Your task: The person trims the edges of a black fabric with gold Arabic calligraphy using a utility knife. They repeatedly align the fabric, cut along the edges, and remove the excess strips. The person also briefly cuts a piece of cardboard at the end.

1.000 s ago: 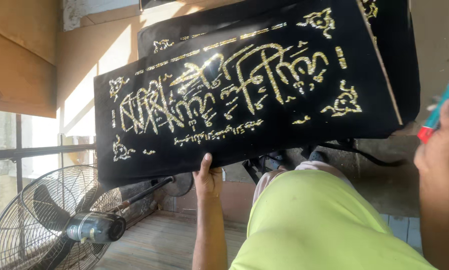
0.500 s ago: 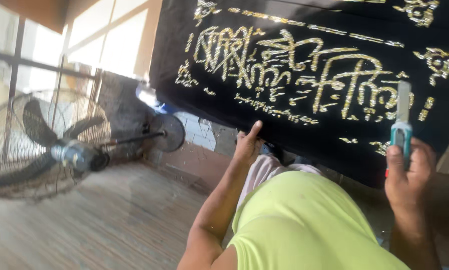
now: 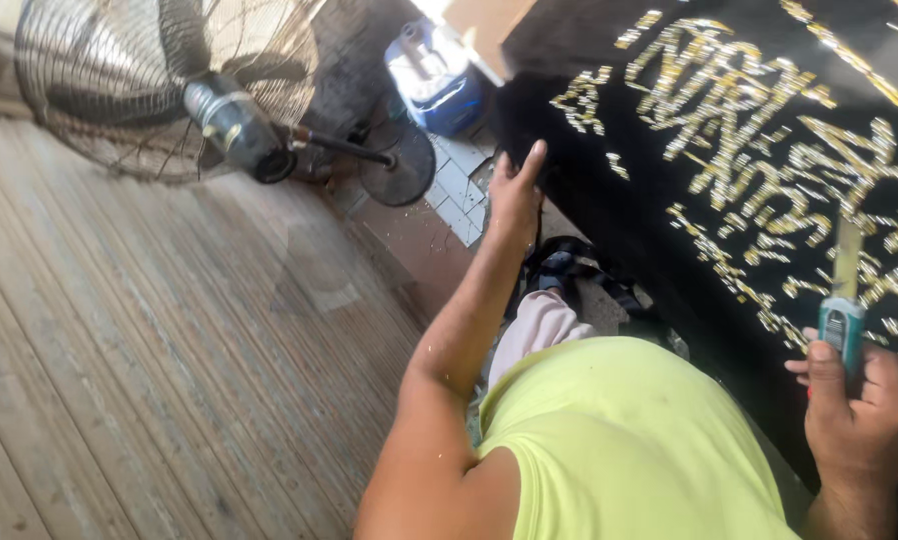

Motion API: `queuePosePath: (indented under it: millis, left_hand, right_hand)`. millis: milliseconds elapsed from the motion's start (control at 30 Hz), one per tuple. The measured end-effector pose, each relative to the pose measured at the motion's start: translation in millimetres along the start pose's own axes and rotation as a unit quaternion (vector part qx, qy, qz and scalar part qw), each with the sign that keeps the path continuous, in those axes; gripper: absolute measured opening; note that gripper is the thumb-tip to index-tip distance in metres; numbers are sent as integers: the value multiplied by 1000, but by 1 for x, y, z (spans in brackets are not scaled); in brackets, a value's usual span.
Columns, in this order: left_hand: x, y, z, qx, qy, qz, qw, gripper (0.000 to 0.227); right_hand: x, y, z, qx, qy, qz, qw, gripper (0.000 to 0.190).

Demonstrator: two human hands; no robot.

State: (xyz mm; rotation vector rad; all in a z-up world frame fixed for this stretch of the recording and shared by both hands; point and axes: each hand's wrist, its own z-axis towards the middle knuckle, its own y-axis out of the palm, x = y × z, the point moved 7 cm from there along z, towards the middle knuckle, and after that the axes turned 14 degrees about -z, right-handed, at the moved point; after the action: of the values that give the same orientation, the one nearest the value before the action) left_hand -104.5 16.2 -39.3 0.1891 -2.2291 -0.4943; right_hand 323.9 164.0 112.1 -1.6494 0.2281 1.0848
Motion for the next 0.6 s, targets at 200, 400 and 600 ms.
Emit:
queuePosePath:
  millis: [200,400,600]
  left_hand:
    - [46,1,81,-109,110,-126,980,38]
    - [38,-11,102,-139,85,-114,980,24]
    - [43,-13,102,-159,74,-39,984,20]
  right_hand:
    - [-102,89,82,-100,-99,-153,978,25]
    - [-220,181,142,-76,-301,-200,929,36]
    - [-254,253,168,-120,-365,-313,868,48]
